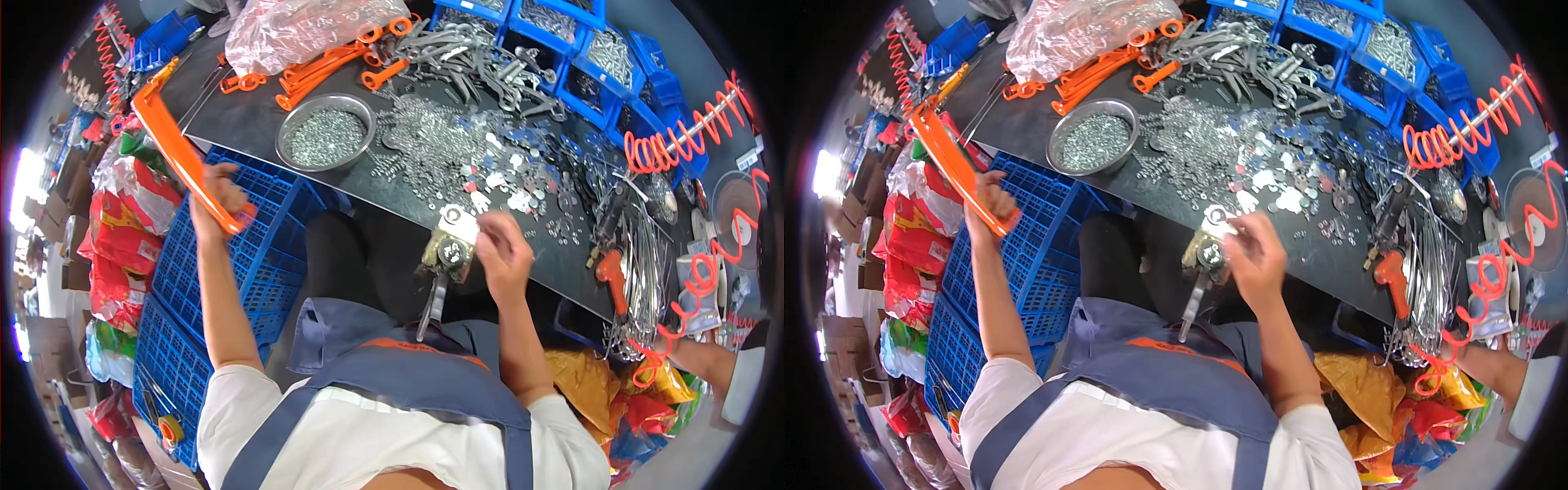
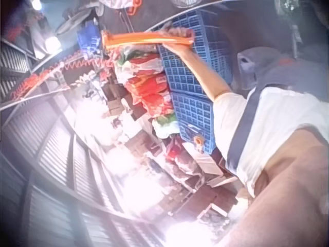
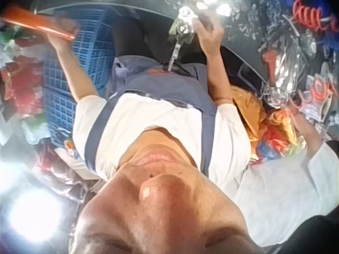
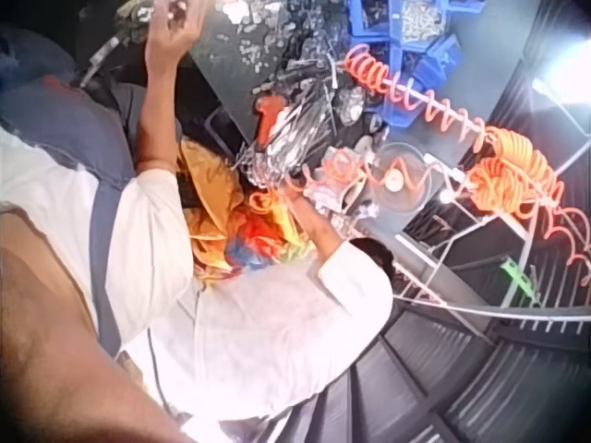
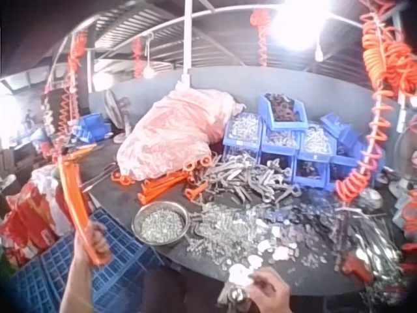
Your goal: Assembling components of manual caulking guns and securing them with screws using a pneumatic power tool.
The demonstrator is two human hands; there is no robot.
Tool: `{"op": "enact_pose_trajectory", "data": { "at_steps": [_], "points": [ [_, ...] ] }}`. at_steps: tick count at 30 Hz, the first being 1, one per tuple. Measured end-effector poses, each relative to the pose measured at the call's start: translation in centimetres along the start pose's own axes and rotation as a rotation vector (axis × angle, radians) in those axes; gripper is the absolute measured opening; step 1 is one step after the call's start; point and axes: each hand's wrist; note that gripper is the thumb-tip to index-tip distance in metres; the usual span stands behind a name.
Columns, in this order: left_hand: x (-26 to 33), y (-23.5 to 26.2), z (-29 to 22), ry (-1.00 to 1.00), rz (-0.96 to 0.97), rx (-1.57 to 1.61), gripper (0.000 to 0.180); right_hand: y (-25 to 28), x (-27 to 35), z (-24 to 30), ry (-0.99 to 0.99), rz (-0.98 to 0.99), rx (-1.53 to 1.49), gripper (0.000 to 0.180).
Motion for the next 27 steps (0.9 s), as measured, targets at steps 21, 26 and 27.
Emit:
{"op": "enact_pose_trajectory", "data": {
  "at_steps": [21, 26, 27],
  "points": [
    [10.6, -17.9, 17.8, 0.004, 0.646, -0.763, 0.058, -3.0, -3.9, 1.3, 0.241, 0.074, -0.187, 0.055],
    [10.5, -18.4, 18.1, -0.274, 0.666, -0.845, 0.061, 2.0, -2.3, 0.1, 0.108, -0.072, -0.202, 0.040],
    [10.7, -18.3, 18.1, -0.277, 0.670, -0.830, 0.061, 2.7, -1.7, -0.2, 0.019, -0.137, -0.148, 0.034]
  ]
}}
Point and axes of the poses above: each hand's wrist, its own x-axis away from the middle knuckle, its own y-axis out of the back of the hand, z = x × y, and after that the axes turned 1 degree about x, right-handed
